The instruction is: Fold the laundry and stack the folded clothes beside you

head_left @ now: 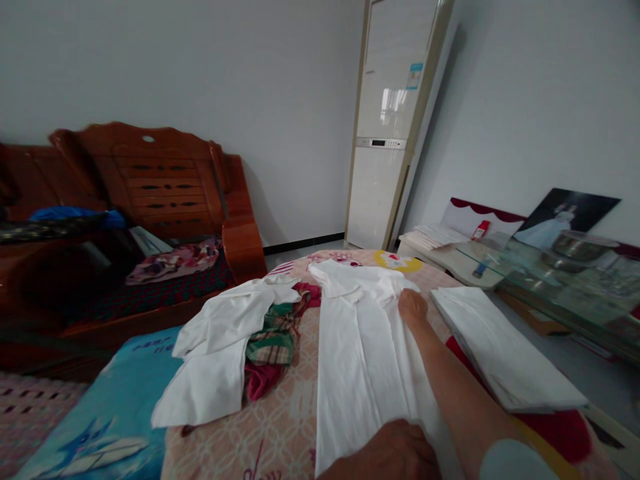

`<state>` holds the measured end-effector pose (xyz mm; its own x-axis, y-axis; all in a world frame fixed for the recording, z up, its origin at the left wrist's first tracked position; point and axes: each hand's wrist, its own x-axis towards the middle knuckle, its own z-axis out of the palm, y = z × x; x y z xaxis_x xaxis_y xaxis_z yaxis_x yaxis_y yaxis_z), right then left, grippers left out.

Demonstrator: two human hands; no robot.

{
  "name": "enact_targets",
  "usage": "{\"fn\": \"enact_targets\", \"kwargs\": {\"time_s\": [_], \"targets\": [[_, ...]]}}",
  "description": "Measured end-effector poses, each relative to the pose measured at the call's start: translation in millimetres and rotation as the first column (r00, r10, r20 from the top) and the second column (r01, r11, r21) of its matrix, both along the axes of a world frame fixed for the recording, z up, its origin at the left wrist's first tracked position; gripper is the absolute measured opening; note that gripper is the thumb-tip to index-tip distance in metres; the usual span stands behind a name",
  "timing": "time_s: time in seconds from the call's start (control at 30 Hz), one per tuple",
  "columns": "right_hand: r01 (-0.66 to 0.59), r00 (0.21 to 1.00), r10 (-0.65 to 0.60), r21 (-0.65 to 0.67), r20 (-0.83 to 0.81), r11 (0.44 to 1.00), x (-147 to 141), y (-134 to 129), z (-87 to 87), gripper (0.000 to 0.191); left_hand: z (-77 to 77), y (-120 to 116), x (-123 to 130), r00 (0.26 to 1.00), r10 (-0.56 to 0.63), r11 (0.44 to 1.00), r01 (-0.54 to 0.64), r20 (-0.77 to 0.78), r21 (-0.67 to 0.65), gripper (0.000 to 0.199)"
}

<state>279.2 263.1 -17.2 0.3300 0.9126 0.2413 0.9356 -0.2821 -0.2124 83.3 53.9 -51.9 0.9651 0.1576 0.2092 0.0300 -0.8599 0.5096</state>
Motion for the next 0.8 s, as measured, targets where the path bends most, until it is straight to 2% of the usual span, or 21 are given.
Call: {"fn": "enact_targets", "kwargs": {"time_s": [0.1,0.17,0.3,0.37,0.43,0.57,0.67,0.73,0.8], "targets": [[-0.064,0.998,0.064,0.004,-0.017,0.998,4,-9,7.4,0.036,9.7,2,-8,0.998,-0.041,0.999,0.042,0.041,-0.007,0.015],[-0.102,0.995,0.103,0.021,-0.018,0.995,2,-23,9.1,0.037,18.1,3,-13,0.995,-0.050,0.998,0.052,0.089,-0.019,0.015],[-0.238,0.971,0.240,0.053,-0.020,0.970,-7,-64,-4.0,0.041,30.7,2,-17,0.989,-0.030,0.998,0.037,0.147,-0.046,0.013],[-0.348,0.927,0.361,0.125,-0.102,0.929,-9,-79,-12.2,0.043,33.3,2,-16,0.987,-0.024,0.998,0.033,0.156,-0.057,0.010],[-0.391,0.887,0.423,0.187,-0.186,0.901,-10,-88,-15.7,0.042,34.0,2,-16,0.987,-0.016,0.997,0.027,0.159,-0.069,0.009],[-0.405,0.883,0.439,0.203,-0.166,0.892,-19,-104,-13.3,0.045,33.3,1,-20,0.985,0.011,0.996,0.004,0.171,-0.087,0.010],[-0.492,0.849,0.507,0.130,-0.147,0.861,-33,-119,-14.7,0.049,34.4,1,-23,0.983,0.062,0.993,-0.044,0.174,-0.106,0.013],[-0.517,0.811,0.528,0.113,-0.252,0.848,-38,-127,-14.0,0.050,37.5,4,-27,0.979,0.105,0.988,-0.082,0.173,-0.134,0.015],[-0.474,0.778,0.505,0.177,-0.374,0.862,-36,-131,-7.6,0.052,42.0,13,-34,0.961,0.192,0.972,-0.158,0.200,-0.177,0.018]]}}
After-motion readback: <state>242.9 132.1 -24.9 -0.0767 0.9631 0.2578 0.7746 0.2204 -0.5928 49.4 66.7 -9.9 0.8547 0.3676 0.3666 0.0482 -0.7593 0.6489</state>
